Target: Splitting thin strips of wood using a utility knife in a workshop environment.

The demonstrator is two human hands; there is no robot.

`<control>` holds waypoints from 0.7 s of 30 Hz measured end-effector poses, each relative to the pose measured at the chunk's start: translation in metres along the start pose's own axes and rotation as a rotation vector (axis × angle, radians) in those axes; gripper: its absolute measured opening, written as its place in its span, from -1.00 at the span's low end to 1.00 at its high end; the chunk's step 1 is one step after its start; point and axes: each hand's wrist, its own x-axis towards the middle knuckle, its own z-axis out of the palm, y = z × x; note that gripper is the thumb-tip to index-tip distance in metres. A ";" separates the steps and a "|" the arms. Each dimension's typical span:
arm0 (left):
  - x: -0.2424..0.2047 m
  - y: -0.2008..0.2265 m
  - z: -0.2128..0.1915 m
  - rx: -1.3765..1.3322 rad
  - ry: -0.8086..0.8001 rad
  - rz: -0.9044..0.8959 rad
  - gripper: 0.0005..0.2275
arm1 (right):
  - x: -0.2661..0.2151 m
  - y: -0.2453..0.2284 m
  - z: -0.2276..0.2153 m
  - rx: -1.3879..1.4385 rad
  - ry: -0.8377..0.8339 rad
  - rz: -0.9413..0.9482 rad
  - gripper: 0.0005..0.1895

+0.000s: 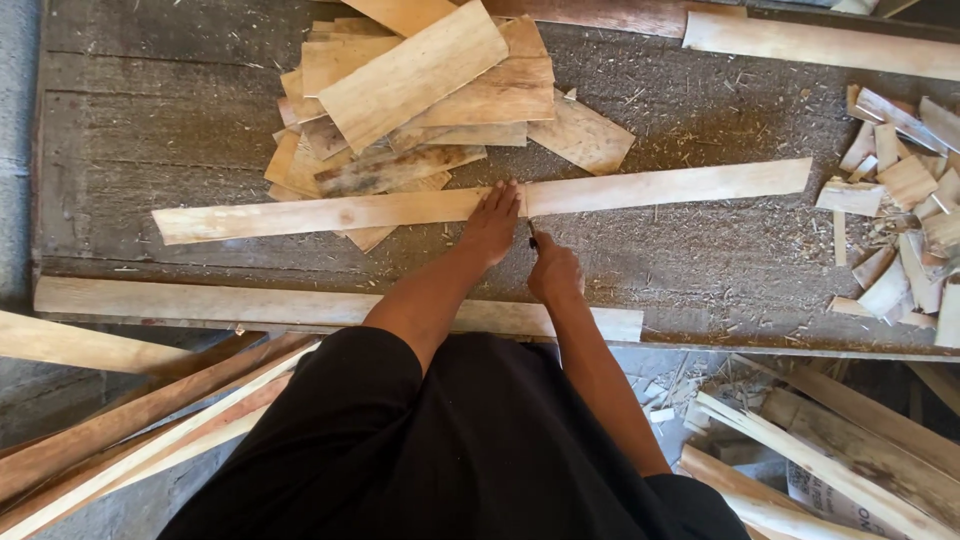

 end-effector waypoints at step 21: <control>-0.005 0.006 -0.022 0.040 -0.088 -0.007 -0.33 | 0.048 -0.009 0.021 0.208 0.211 -0.053 -0.46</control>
